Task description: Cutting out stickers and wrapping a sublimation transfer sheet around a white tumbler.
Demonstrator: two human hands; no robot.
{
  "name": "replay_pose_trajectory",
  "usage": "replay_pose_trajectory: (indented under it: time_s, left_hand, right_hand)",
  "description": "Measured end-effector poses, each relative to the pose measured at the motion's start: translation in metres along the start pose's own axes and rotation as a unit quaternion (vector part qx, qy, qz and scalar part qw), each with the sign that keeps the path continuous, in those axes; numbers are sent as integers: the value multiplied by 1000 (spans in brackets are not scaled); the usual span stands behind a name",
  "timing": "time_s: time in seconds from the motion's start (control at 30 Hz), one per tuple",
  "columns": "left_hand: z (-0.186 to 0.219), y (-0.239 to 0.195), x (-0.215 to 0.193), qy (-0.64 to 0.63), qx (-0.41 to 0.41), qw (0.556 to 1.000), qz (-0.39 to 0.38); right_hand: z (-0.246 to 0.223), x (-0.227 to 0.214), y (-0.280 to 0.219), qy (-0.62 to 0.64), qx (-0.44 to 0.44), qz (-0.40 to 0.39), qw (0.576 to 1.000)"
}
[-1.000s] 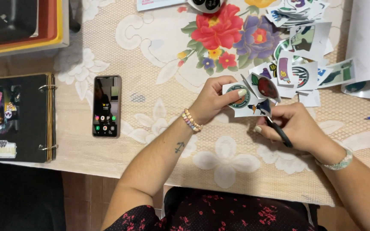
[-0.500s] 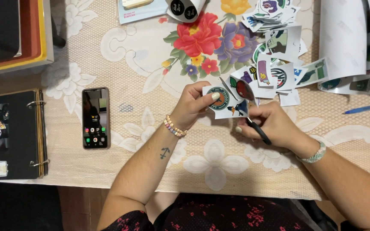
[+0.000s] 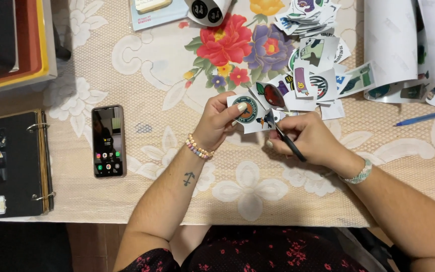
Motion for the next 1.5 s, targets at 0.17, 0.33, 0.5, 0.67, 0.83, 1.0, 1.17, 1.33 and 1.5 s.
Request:
replay_pose_trajectory:
  time_s: [0.17,0.33,0.5,0.67,0.83,1.0,1.17,1.33,1.5]
  left_hand:
    - [2,-2,1,-12,5,1000,4]
    - [5,-3,6,-5,0,1000,3]
    - [-5,1,-6,5,0,1000,-10]
    - [1,-4,5,1,9,1000,3]
    - [-12,2,-2,-9,45,999,29]
    - [-17,1,6,-40,55,995,67]
    - [-9,-12,54,-53,39,993,94]
    - [2,-17,83,35,-13,999,16]
    - [43,-16,109,153,-36,984,-88]
  right_hand:
    - [-9,1,-1,-9,2,-1,1000]
    - [-14,0,-2,1,-8,14,1000]
    - [-16,-5,-5,-15,5,28,999]
    - [-8,-13,-6,14,23,57,998]
    - [4,-17,-9,45,-6,158,986]
    - [1,-14,-10,19,-113,174,978]
    - [-24,-22,-18,52,-100,238,965]
    - [-48,-53,-27,104,-94,343,929]
    - [-99,-74,-33,80,-82,290,950]
Point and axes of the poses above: each hand's wrist, its own y-axis towards the middle knuckle, its own x-axis out of the palm, z = x × y, the point moved 3 cm from there along y, towards the middle knuckle, and after that the axes turned 11 degrees about -y, right-handed, at the moved point
